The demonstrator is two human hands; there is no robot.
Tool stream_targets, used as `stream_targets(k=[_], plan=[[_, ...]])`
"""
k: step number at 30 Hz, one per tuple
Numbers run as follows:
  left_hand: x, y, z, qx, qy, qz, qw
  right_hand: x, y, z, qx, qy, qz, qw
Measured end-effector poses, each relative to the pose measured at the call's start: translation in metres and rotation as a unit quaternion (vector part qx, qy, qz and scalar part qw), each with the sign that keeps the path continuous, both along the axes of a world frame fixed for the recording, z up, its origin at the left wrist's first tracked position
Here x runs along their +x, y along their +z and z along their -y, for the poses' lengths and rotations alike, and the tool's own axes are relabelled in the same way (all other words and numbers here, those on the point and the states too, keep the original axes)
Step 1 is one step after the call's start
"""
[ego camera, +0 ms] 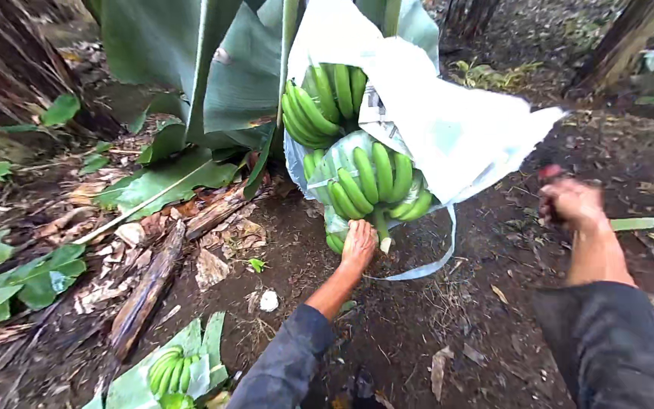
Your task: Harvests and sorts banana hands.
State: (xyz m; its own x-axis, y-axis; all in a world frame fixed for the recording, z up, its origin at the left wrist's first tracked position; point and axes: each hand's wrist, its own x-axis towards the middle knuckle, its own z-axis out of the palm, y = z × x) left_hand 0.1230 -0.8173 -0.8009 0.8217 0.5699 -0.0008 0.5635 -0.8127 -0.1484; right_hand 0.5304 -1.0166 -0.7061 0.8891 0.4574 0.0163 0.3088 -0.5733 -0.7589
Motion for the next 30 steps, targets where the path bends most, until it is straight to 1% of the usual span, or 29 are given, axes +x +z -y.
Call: stream_targets(k=[1, 2, 3, 4, 6, 7, 8, 9, 10, 11, 12, 13, 14, 15, 16, 17, 18, 20, 21, 22, 23, 25, 27, 28, 30], plan=[[-0.007, 0.0, 0.0, 0.0, -0.003, 0.007, 1.0, -0.005, -0.036, 0.008, 0.024, 0.026, -0.129, 0.991], [-0.013, 0.002, -0.001, 0.003, -0.006, 0.014, 1.0, -0.024, -0.066, 0.019, 0.082, 0.042, -0.233, 0.968], [-0.02, 0.002, 0.001, 0.001, -0.008, 0.016, 1.0, -0.051, -0.097, 0.037, 0.166, 0.041, -0.306, 0.937], [-0.025, 0.001, 0.002, -0.003, -0.012, 0.019, 1.0, -0.082, -0.124, 0.061, 0.254, 0.024, -0.354, 0.9], [-0.038, 0.0, 0.002, -0.009, -0.023, 0.021, 0.999, -0.139, -0.17, 0.108, 0.417, -0.06, -0.397, 0.816], [-0.045, -0.001, 0.0, -0.008, -0.033, 0.02, 0.999, -0.163, -0.189, 0.128, 0.461, -0.119, -0.396, 0.785], [-0.053, -0.001, -0.002, -0.003, -0.045, 0.02, 0.999, -0.186, -0.202, 0.147, 0.474, -0.17, -0.386, 0.773], [-0.059, -0.002, -0.003, 0.001, -0.059, 0.02, 0.998, -0.21, -0.206, 0.164, 0.456, -0.196, -0.368, 0.786], [-0.062, -0.003, -0.005, 0.008, -0.073, 0.024, 0.997, -0.232, -0.2, 0.178, 0.418, -0.181, -0.342, 0.822], [-0.065, -0.004, -0.007, 0.016, -0.083, 0.031, 0.996, -0.253, -0.188, 0.185, 0.365, -0.127, -0.314, 0.867], [-0.069, -0.003, -0.008, 0.017, -0.09, 0.037, 0.995, -0.273, -0.175, 0.19, 0.304, -0.049, -0.29, 0.906], [-0.074, -0.004, -0.007, 0.025, -0.098, 0.045, 0.994, -0.291, -0.161, 0.191, 0.239, 0.036, -0.267, 0.933], [-0.078, -0.006, -0.006, 0.039, -0.106, 0.052, 0.992, -0.304, -0.148, 0.185, 0.171, 0.122, -0.228, 0.951], [-0.081, -0.006, -0.006, 0.053, -0.113, 0.059, 0.99, -0.313, -0.139, 0.174, 0.099, 0.201, -0.169, 0.96], [-0.084, -0.007, -0.004, 0.067, -0.12, 0.068, 0.988, -0.317, -0.134, 0.158, 0.033, 0.262, -0.094, 0.96], [-0.086, -0.006, -0.002, 0.078, -0.125, 0.078, 0.986, -0.316, -0.132, 0.14, -0.015, 0.309, -0.023, 0.951], [-0.088, -0.006, 0.0, 0.085, -0.128, 0.083, 0.985, -0.313, -0.131, 0.121, -0.05, 0.344, 0.033, 0.937], [-0.093, -0.005, 0.004, 0.088, -0.127, 0.092, 0.984, -0.307, -0.13, 0.087, -0.076, 0.373, 0.098, 0.92], [-0.095, -0.005, 0.006, 0.087, -0.124, 0.091, 0.984, -0.303, -0.127, 0.079, -0.084, 0.372, 0.103, 0.919], [-0.098, -0.004, 0.009, 0.085, -0.119, 0.089, 0.985, -0.298, -0.123, 0.078, -0.088, 0.36, 0.082, 0.925], [-0.101, -0.003, 0.011, 0.083, -0.116, 0.087, 0.986, -0.291, -0.121, 0.086, -0.086, 0.337, 0.039, 0.937], [-0.107, -0.001, 0.012, 0.079, -0.114, 0.088, 0.986, -0.273, -0.125, 0.125, -0.057, 0.257, -0.087, 0.961], [-0.109, -0.002, 0.012, 0.075, -0.115, 0.091, 0.986, -0.253, -0.138, 0.182, -0.003, 0.12, -0.218, 0.968], [-0.11, -0.004, 0.012, 0.077, -0.118, 0.097, 0.985, -0.242, -0.145, 0.21, 0.034, 0.04, -0.257, 0.965], [-0.112, -0.007, 0.013, 0.086, -0.125, 0.104, 0.983, -0.226, -0.157, 0.26, 0.135, -0.128, -0.267, 0.946]])
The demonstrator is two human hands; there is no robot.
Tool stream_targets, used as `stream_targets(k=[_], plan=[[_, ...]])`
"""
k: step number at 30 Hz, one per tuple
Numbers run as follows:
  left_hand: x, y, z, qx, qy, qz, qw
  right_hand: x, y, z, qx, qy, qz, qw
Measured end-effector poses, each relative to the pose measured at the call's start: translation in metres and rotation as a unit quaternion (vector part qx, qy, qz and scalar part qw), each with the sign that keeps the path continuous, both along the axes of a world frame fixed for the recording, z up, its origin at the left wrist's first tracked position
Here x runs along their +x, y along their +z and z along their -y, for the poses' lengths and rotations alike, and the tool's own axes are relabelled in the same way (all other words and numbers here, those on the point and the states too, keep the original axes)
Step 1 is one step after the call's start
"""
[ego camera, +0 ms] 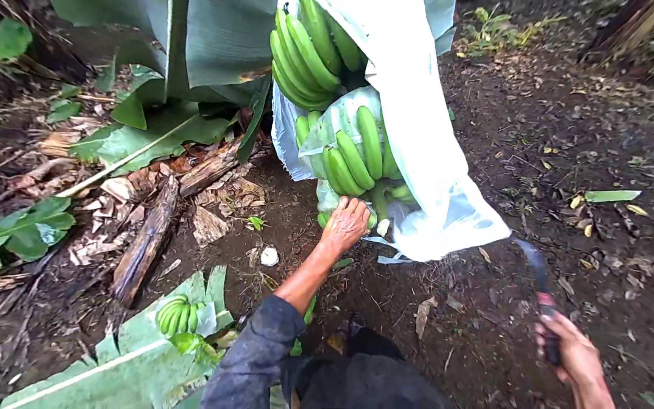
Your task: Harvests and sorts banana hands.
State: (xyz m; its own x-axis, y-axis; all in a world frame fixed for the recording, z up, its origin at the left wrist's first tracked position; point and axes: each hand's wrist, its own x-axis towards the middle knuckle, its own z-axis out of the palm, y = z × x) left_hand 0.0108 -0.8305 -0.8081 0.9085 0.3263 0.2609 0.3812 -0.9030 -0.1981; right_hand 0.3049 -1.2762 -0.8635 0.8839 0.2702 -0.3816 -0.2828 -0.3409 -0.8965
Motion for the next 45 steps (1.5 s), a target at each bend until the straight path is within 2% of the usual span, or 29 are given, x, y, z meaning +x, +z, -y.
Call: stream_targets(k=[2, 3, 4, 5, 6, 7, 9, 11, 15, 18, 21, 24, 27, 29, 30, 32, 34, 35, 36, 38, 41, 44, 45], plan=[[0.001, -0.001, 0.0, 0.007, -0.005, 0.0, 1.0, 0.003, -0.001, 0.025, 0.045, -0.194, 0.041, 0.979], [0.003, -0.002, 0.0, 0.008, -0.006, -0.003, 1.0, -0.001, 0.004, 0.031, 0.049, -0.238, 0.08, 0.967], [0.005, -0.002, 0.001, 0.007, -0.005, -0.007, 1.0, -0.012, 0.014, 0.031, 0.041, -0.217, 0.126, 0.967], [0.006, -0.002, 0.0, 0.001, -0.002, -0.013, 1.0, -0.03, 0.026, 0.026, 0.027, -0.137, 0.179, 0.974], [0.007, -0.002, -0.001, -0.004, -0.001, -0.016, 1.0, -0.052, 0.038, 0.016, 0.005, -0.018, 0.225, 0.974], [0.008, -0.003, -0.001, -0.007, -0.002, -0.015, 1.0, -0.073, 0.048, 0.001, -0.02, 0.103, 0.265, 0.958], [0.009, -0.005, 0.001, -0.013, -0.008, -0.013, 1.0, -0.099, 0.054, -0.044, -0.078, 0.302, 0.356, 0.881], [0.011, -0.006, 0.003, -0.02, -0.012, -0.008, 1.0, -0.101, 0.043, -0.096, -0.1, 0.401, 0.418, 0.809], [0.013, -0.008, 0.006, -0.015, -0.017, 0.003, 1.0, -0.082, 0.032, -0.172, -0.132, 0.484, 0.474, 0.724], [0.012, -0.009, 0.009, -0.005, -0.024, 0.009, 1.0, -0.077, 0.038, -0.2, -0.164, 0.506, 0.498, 0.685], [0.012, -0.009, 0.01, 0.0, -0.029, 0.014, 0.999, -0.074, 0.048, -0.218, -0.24, 0.524, 0.492, 0.653], [0.012, -0.011, 0.01, -0.002, -0.03, 0.019, 0.999, -0.085, 0.074, -0.235, -0.311, 0.531, 0.491, 0.616], [0.013, -0.013, 0.007, 0.0, -0.034, 0.02, 0.999, -0.113, 0.119, -0.262, -0.407, 0.551, 0.441, 0.581], [0.014, -0.014, 0.001, 0.006, -0.038, 0.024, 0.999, -0.112, 0.12, -0.276, -0.428, 0.558, 0.435, 0.562], [0.012, -0.017, 0.001, 0.005, -0.043, 0.028, 0.999, -0.098, 0.102, -0.266, -0.411, 0.559, 0.452, 0.561], [-0.001, -0.023, 0.006, -0.017, -0.055, 0.038, 0.998, -0.06, 0.066, -0.208, -0.395, 0.54, 0.471, 0.575], [-0.016, -0.034, 0.013, -0.056, -0.036, 0.052, 0.996, -0.026, 0.078, -0.14, -0.512, 0.506, 0.379, 0.582], [-0.028, -0.042, 0.022, -0.091, -0.028, 0.04, 0.995, -0.019, 0.081, -0.093, -0.545, 0.475, 0.339, 0.602], [-0.032, -0.047, 0.027, -0.132, -0.01, 0.034, 0.991, -0.01, 0.092, -0.059, -0.526, 0.446, 0.355, 0.631], [-0.042, -0.06, 0.047, -0.231, 0.062, 0.047, 0.97, -0.024, 0.103, -0.024, -0.395, 0.423, 0.435, 0.69], [-0.054, -0.07, 0.081, -0.389, 0.213, 0.064, 0.894, -0.086, 0.091, -0.029, -0.253, 0.402, 0.403, 0.782], [-0.077, -0.073, 0.107, -0.509, 0.327, 0.089, 0.791, -0.141, 0.067, -0.045, -0.141, 0.345, 0.177, 0.911], [-0.085, -0.075, 0.113, -0.53, 0.349, 0.1, 0.766, -0.154, 0.054, -0.051, -0.091, 0.316, 0.092, 0.94]])
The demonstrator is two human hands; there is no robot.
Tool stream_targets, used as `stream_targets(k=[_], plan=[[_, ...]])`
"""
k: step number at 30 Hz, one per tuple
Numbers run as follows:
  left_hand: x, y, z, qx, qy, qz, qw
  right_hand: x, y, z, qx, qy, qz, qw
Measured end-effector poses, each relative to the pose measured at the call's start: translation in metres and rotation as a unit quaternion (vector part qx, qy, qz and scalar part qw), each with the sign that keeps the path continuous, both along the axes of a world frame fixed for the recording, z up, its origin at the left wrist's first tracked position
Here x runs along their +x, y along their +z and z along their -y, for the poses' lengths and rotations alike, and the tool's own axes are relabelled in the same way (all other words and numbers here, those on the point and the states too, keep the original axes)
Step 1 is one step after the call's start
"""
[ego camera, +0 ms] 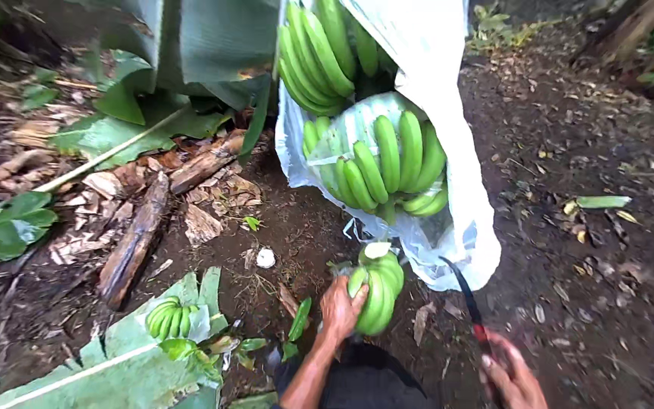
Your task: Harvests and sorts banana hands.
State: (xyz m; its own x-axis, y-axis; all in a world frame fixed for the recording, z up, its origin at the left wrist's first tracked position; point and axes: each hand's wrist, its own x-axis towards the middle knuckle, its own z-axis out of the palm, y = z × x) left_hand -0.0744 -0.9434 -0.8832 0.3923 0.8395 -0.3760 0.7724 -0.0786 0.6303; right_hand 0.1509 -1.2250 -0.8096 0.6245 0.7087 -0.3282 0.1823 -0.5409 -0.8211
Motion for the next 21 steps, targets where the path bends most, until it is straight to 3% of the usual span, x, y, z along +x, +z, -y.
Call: stream_targets(k=[5, 10, 16, 21], plan=[[-0.044, -0.02, 0.025, -0.027, 0.039, -0.049, 0.998, -0.037, -0.085, -0.023, 0.05, -0.111, -0.293, 0.948], [-0.092, -0.023, 0.042, -0.031, 0.1, -0.091, 0.99, -0.077, -0.139, -0.058, -0.007, -0.061, -0.443, 0.894], [-0.16, -0.025, 0.044, -0.009, 0.136, -0.072, 0.988, -0.132, -0.151, -0.095, -0.048, 0.048, -0.524, 0.849], [-0.22, -0.041, 0.05, 0.015, 0.116, -0.047, 0.992, -0.177, -0.155, -0.123, -0.081, 0.115, -0.49, 0.86]])
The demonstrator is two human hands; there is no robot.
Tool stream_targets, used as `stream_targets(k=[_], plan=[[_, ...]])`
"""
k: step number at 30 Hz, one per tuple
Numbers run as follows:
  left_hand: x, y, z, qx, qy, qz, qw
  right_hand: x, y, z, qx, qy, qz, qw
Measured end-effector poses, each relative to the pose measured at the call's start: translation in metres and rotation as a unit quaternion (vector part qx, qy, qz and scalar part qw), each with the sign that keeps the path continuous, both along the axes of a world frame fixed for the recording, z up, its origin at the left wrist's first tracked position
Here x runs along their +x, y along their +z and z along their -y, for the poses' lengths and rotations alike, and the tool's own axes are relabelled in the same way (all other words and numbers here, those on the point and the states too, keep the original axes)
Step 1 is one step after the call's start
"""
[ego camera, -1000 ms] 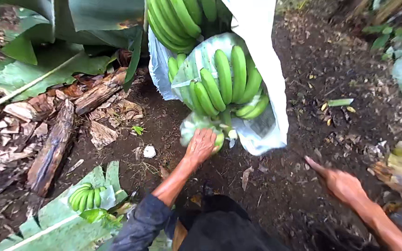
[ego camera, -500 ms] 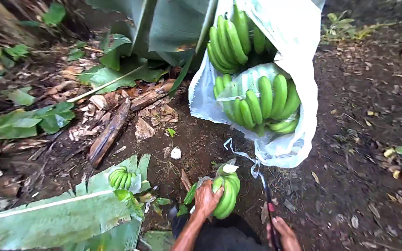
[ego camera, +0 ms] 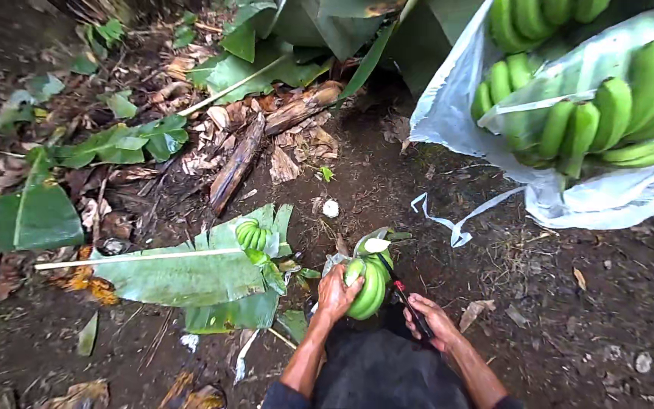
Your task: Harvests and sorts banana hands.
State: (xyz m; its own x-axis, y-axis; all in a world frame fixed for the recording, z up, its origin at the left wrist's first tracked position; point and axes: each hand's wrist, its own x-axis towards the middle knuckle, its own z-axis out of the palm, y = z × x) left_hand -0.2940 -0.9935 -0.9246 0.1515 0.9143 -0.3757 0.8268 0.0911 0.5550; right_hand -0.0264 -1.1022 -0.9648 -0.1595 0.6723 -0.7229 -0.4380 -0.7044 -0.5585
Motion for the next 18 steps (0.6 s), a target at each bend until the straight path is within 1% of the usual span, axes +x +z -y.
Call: stream_targets(k=[3, 6, 9, 12, 14, 16, 18], plan=[[-0.036, -0.005, 0.001, -0.018, -0.03, 0.006, 0.999, -0.033, -0.002, -0.015, -0.005, 0.047, 0.038, 0.998], [-0.068, -0.013, 0.004, -0.04, -0.053, -0.002, 0.998, -0.076, -0.003, -0.026, -0.036, 0.073, 0.022, 0.996], [-0.093, -0.026, 0.009, -0.052, -0.03, -0.03, 0.998, -0.123, 0.008, -0.025, -0.091, 0.038, -0.048, 0.994], [-0.11, -0.038, 0.015, -0.059, -0.018, -0.067, 0.996, -0.154, 0.014, -0.024, -0.136, 0.001, -0.097, 0.986], [-0.113, -0.044, 0.02, -0.063, -0.018, -0.081, 0.995, -0.166, 0.022, -0.025, -0.152, -0.014, -0.101, 0.983], [-0.117, -0.047, 0.024, -0.043, -0.009, -0.081, 0.996, -0.172, 0.032, -0.025, -0.156, -0.022, -0.111, 0.981], [-0.116, -0.051, 0.024, -0.022, 0.005, -0.073, 0.997, -0.176, 0.034, -0.03, -0.158, -0.029, -0.11, 0.981]])
